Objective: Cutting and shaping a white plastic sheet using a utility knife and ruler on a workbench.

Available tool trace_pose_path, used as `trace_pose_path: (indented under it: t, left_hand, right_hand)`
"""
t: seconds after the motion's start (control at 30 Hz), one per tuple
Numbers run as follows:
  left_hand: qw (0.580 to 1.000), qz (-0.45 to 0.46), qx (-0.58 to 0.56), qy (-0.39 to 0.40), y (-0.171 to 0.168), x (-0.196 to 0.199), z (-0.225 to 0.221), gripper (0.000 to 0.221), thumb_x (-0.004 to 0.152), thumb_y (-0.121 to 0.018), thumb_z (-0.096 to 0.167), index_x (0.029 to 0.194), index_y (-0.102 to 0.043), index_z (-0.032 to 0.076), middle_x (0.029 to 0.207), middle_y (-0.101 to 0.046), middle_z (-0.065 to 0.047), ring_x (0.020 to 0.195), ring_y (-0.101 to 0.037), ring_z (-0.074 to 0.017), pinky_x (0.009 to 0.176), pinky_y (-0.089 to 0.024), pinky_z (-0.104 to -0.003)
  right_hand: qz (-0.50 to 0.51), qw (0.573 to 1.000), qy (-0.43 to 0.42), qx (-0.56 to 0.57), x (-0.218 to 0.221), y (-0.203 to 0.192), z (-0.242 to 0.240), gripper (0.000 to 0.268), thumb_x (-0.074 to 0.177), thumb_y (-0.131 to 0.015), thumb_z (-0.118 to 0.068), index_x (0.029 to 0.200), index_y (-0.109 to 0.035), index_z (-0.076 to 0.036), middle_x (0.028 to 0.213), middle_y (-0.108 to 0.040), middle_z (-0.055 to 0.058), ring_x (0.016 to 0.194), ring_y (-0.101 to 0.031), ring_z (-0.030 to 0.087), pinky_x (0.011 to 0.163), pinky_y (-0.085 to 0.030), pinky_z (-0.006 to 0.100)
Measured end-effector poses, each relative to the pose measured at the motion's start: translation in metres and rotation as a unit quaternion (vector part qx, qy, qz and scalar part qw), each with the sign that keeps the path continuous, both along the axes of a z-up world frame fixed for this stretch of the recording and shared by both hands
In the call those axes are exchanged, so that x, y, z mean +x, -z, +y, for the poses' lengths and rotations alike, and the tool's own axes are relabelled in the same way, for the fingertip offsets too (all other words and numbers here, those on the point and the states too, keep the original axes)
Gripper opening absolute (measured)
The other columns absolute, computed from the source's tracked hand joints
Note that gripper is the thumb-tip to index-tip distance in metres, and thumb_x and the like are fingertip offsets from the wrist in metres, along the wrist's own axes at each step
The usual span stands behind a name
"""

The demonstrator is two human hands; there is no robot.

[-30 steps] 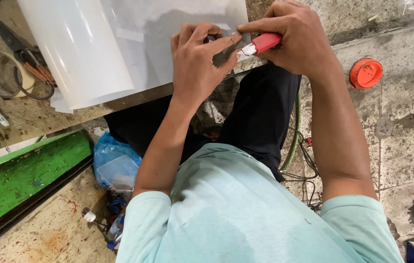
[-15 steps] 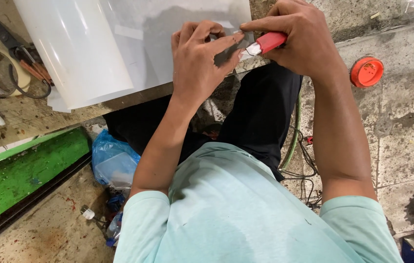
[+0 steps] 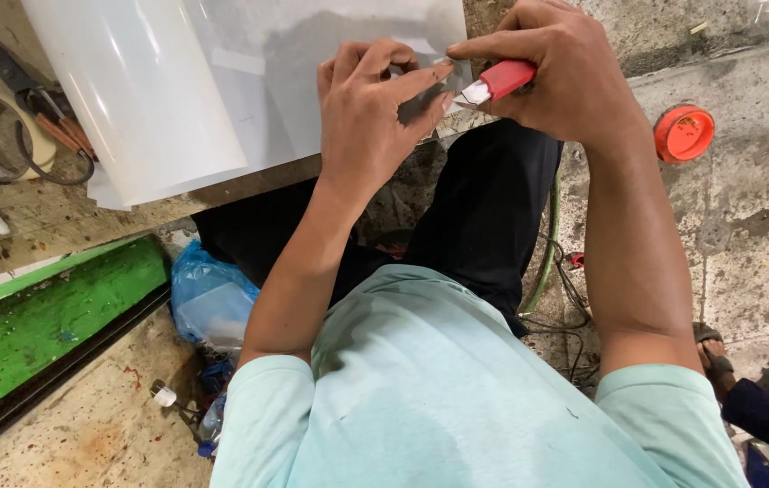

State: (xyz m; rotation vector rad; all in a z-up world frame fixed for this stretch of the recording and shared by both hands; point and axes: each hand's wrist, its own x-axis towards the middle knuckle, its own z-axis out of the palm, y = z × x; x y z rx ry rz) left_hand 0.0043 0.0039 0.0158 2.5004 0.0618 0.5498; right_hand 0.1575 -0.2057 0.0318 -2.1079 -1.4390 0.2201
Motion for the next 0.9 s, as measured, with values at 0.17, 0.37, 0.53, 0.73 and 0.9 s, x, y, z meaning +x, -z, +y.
trace_pose_path:
  t: [0.17, 0.37, 0.53, 0.73, 0.9]
  left_hand:
    - [1.000, -0.007, 0.012, 0.002, 0.0042, -0.0001, -0.0012, 0.027, 0.091, -0.091, 0.034, 0.115, -0.082, 0.027, 0.111, -0.062, 0.008, 0.107, -0.054, -0.0184, 0.098, -0.039, -0.042]
    - [1.000, -0.010, 0.021, 0.006, 0.0032, -0.0006, -0.0005, 0.027, 0.093, -0.091, 0.036, 0.117, -0.082, 0.026, 0.112, -0.061, 0.007, 0.108, -0.055, -0.0181, 0.099, -0.039, -0.042]
    - [0.999, -0.007, 0.030, 0.010, 0.0054, -0.0008, -0.0002, 0.027, 0.094, -0.090, 0.037, 0.118, -0.082, 0.027, 0.111, -0.061, 0.008, 0.108, -0.054, -0.0182, 0.099, -0.039, -0.042]
    - [0.999, -0.014, 0.027, 0.013, 0.0055, -0.0011, -0.0005, 0.028, 0.094, -0.090, 0.037, 0.118, -0.082, 0.026, 0.112, -0.061, 0.007, 0.108, -0.053, -0.0179, 0.101, -0.039, -0.043]
    - [1.000, -0.005, 0.029, 0.007, 0.0033, -0.0010, -0.0009, 0.029, 0.092, -0.090, 0.036, 0.118, -0.082, 0.027, 0.112, -0.060, 0.007, 0.108, -0.053, -0.0185, 0.099, -0.039, -0.043]
  right_hand:
    - [-0.006, 1.000, 0.003, 0.003, -0.0002, 0.0021, -0.0008, 0.057, 0.074, -0.092, -0.011, 0.129, -0.079, -0.021, 0.097, -0.064, 0.004, 0.095, -0.063, 0.025, 0.087, -0.051, 0.039]
    - [-0.009, 1.000, 0.002, 0.005, -0.0005, 0.0023, -0.0008, 0.056, 0.075, -0.093, -0.013, 0.129, -0.079, -0.020, 0.095, -0.062, 0.005, 0.094, -0.062, 0.025, 0.086, -0.050, 0.040]
    - [-0.006, 1.000, 0.005, 0.011, -0.0016, 0.0036, -0.0004, 0.055, 0.076, -0.093, -0.013, 0.128, -0.079, -0.020, 0.096, -0.062, 0.004, 0.093, -0.062, 0.025, 0.085, -0.050, 0.040]
    - [-0.003, 1.000, 0.006, 0.009, -0.0002, 0.0062, -0.0019, 0.053, 0.077, -0.094, -0.014, 0.128, -0.080, -0.019, 0.094, -0.061, 0.005, 0.091, -0.062, 0.025, 0.084, -0.050, 0.040]
    - [-0.002, 1.000, 0.002, 0.018, 0.0001, 0.0069, -0.0017, 0.054, 0.075, -0.093, -0.014, 0.128, -0.080, -0.019, 0.096, -0.062, 0.005, 0.092, -0.062, 0.025, 0.085, -0.050, 0.040]
